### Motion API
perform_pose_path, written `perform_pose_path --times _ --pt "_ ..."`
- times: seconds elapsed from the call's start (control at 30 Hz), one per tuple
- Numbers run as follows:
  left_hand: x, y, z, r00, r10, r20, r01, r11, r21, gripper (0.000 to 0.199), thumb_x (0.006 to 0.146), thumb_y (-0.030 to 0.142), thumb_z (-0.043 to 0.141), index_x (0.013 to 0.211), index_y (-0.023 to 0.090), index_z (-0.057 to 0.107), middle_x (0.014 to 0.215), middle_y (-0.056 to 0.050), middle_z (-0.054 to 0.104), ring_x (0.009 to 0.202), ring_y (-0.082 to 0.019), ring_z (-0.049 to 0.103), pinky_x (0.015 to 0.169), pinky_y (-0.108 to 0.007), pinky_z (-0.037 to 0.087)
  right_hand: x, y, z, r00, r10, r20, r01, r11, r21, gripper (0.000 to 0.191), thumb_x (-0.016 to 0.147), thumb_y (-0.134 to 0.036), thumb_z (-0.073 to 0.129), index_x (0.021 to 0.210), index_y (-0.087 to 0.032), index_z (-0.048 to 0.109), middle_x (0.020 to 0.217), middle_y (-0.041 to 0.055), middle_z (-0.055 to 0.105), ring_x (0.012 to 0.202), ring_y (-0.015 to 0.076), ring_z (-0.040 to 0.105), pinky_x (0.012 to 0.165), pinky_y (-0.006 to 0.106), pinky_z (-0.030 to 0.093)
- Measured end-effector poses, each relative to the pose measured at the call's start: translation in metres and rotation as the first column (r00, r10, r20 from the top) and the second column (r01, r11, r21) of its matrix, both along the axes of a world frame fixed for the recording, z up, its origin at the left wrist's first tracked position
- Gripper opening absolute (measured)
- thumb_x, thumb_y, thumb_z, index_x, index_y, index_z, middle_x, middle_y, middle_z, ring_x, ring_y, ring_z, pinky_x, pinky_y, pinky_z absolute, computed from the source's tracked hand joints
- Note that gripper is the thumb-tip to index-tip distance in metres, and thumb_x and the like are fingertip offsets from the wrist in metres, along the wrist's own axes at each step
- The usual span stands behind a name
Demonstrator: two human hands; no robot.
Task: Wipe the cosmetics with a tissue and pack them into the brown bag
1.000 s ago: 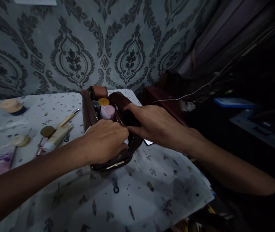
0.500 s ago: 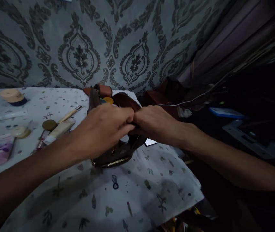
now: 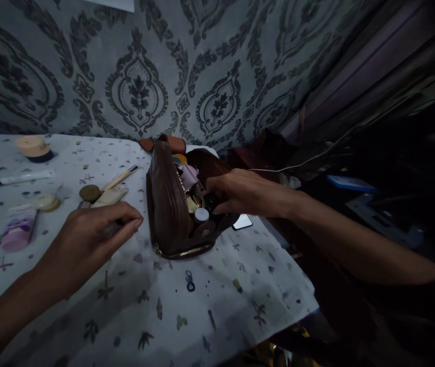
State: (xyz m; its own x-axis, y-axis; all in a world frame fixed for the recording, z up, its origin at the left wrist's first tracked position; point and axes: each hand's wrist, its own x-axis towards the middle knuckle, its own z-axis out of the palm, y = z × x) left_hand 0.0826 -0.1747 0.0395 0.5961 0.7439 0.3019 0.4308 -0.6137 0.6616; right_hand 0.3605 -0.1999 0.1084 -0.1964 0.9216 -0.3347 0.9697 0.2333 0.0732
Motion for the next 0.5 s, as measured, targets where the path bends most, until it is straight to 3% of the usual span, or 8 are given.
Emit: perform_pose_path --times 0.33,0.5 --pt "-0.004 -0.009 -0.029 0.999 -0.050 -0.015 0.049 0.998 -0.037 0.031 0.088 0.048 0.055 0.079 0.024 0.073 0.076 0.001 0.074 0.060 -0.014 0.067 0.053 -0.015 0.047 0.004 -0.005 -0.005 0.992 0.052 0.118 -0.055 0.998 0.022 0.046 0.080 -0.029 0.071 0.124 -0.021 0.060 0.097 0.0075 0.072 0.090 0.0238 0.066 0.063 0.027 0.035" --pt "-0.019 -0.012 -0.052 0.996 -0.051 -0.076 0.043 0.994 -0.096 0.031 0.088 0.049 0.055 0.080 0.024 0.071 0.075 0.001 0.072 0.062 -0.014 0.068 0.053 -0.014 0.047 0.008 -0.009 -0.007 0.991 0.087 0.100 -0.092 0.995 0.048 0.048 0.080 -0.031 0.073 0.126 -0.023 0.059 0.098 0.0073 0.072 0.091 0.0239 0.067 0.065 0.027 0.037"
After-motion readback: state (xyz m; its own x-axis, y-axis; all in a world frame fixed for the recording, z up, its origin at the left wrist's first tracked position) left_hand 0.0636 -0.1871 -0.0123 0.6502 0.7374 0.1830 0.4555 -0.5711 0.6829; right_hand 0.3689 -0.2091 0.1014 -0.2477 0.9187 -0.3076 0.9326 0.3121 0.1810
